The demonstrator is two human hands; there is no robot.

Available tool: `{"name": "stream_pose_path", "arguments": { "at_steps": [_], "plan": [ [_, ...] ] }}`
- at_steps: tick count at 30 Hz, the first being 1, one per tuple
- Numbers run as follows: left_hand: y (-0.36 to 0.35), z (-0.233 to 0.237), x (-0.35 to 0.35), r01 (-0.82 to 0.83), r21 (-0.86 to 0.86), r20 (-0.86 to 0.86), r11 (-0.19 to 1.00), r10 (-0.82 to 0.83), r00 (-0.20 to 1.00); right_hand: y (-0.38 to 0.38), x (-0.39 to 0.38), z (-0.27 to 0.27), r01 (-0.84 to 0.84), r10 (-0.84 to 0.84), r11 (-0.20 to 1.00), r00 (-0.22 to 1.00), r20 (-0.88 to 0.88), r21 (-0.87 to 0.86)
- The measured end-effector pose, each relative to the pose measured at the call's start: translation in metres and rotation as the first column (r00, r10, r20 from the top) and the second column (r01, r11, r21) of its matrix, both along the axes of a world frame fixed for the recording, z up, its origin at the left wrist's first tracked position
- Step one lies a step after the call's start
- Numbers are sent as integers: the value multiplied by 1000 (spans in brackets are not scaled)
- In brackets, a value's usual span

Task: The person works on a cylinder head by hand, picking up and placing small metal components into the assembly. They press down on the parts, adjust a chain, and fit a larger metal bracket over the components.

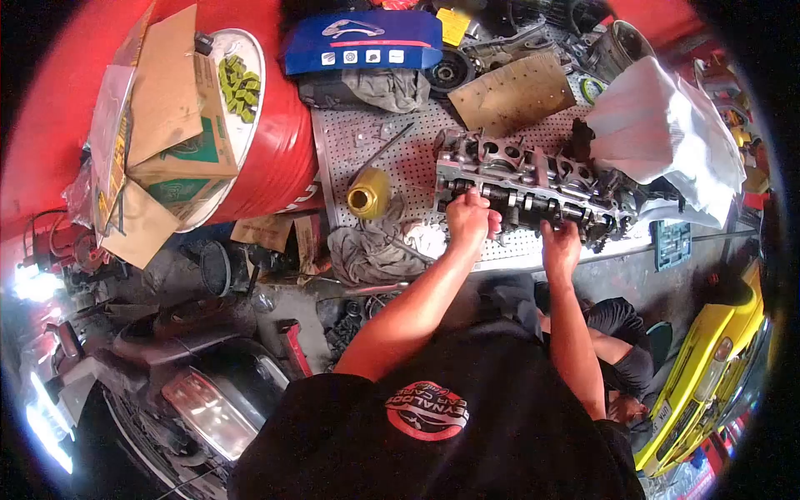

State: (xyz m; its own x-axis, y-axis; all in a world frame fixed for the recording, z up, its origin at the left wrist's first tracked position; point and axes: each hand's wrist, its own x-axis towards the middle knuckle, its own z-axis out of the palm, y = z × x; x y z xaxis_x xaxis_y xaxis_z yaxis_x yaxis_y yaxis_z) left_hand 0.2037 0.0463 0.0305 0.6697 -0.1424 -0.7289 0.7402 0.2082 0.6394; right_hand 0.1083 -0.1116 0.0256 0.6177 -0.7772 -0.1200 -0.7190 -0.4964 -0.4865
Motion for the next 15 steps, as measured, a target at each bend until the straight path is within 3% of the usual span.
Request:
{"name": "stream_pose_path", "arguments": {
  "at_steps": [1, 3, 5, 7, 10, 13, 15],
  "plan": [
    [0, 2, 0, -20, -39, -36, 999, 19, 999, 1, -3, 4, -30, 29, 1000, 998, -55, -2],
    [2, -10, -1, 2, -25, 0, 1000, -2, 1000, 1, -7, 10, -69, 69, 996, 998, 15, 63],
    [-4, 1, -2, 47, 167, 71, 985, -60, 996, -9, -12, -10, -145, 145, 988, 989, 12, -48],
    [-8, -12, -7, -38, 133, 167, 990, 15, 986, -11, -8, -6, -122, 122, 993, 992, 42, 6],
    [-8, -12, -7, 19, 192, 236, 981, -65, 969, -13, -7, -3, -108, 103, 994, 988, 118, 35],
    [-9, 5, -5, 48, 70, 1, 996, -48, 999, -13, 2, 12, -73, 76, 992, 997, -26, 105],
    [-7, 4, -6, 47, 62, -11, 997, -46, 999, -16, -1, 7, -95, 96, 990, 995, -5, 102]
  ]
}}
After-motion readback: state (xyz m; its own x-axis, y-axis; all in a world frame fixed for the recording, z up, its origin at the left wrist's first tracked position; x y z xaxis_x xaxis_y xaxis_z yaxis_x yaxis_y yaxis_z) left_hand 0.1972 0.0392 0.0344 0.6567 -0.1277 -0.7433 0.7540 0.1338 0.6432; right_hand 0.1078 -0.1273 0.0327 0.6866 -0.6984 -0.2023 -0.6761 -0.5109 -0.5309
